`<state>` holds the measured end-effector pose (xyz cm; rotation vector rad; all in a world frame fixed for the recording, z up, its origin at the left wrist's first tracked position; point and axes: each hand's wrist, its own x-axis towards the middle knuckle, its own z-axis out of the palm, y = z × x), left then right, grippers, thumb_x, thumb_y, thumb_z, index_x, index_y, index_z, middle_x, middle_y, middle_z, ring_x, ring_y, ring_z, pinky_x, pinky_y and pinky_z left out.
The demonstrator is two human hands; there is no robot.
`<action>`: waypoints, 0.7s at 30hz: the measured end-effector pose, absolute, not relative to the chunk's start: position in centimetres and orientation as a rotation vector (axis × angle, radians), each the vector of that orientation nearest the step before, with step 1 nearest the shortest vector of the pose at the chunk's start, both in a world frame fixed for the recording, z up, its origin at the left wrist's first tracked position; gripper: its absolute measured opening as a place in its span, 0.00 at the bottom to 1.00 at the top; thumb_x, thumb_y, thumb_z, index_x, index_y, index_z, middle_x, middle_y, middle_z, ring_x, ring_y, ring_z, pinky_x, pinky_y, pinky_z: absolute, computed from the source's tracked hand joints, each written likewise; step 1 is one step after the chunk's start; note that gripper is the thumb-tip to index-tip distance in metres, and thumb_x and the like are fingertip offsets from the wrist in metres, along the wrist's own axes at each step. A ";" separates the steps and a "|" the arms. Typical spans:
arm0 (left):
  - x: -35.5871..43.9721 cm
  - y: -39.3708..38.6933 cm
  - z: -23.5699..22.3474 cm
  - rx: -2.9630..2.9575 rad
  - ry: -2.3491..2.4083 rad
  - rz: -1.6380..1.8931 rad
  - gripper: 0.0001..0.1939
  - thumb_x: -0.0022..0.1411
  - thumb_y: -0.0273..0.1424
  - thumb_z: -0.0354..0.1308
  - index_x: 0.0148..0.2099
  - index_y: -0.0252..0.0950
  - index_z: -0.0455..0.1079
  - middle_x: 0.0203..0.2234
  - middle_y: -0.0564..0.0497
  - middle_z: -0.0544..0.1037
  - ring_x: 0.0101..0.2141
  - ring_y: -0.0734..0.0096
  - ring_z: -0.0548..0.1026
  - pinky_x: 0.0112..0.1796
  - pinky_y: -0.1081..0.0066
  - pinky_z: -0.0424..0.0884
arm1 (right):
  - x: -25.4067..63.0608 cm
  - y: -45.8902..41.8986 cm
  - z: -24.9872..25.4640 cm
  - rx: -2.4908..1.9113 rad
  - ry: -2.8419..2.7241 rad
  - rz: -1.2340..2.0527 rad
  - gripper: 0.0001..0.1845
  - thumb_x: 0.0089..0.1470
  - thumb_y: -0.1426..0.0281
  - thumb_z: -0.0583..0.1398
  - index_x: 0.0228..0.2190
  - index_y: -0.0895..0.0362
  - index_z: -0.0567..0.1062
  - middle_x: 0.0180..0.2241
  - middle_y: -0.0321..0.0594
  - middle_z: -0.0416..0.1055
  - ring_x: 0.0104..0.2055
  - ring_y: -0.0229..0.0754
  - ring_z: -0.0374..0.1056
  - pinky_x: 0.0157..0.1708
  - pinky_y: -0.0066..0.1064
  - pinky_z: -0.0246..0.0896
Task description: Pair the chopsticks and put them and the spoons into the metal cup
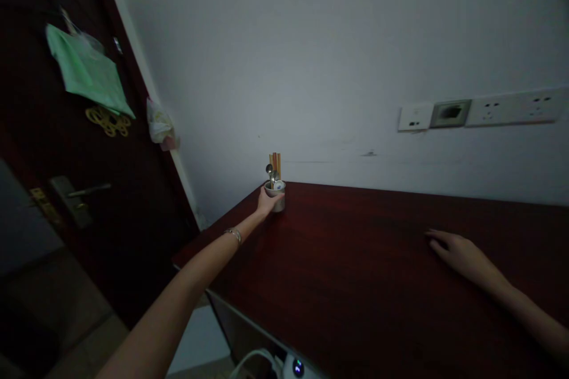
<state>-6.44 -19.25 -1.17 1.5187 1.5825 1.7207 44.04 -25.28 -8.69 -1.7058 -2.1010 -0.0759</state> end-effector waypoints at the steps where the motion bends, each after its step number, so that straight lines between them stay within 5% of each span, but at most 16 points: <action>1: -6.7 -19.4 -1.5 1.524 1.598 1.708 0.34 0.36 0.37 0.67 0.47 0.35 0.61 0.43 0.43 0.70 0.44 0.63 0.68 0.45 0.66 0.61 | 44.1 -25.1 -8.8 -1.709 -2.102 -0.078 0.25 0.52 0.65 0.46 0.43 0.67 0.71 0.47 0.53 0.67 0.49 0.50 0.63 0.50 0.35 0.55; 21: -7.8 -20.2 -3.4 1.457 1.580 1.695 0.36 0.34 0.38 0.68 0.46 0.35 0.60 0.44 0.42 0.69 0.45 0.63 0.68 0.45 0.65 0.60 | 45.0 -24.1 -10.1 -1.671 -2.075 -0.067 0.24 0.50 0.63 0.47 0.42 0.62 0.72 0.47 0.55 0.67 0.49 0.52 0.64 0.50 0.37 0.56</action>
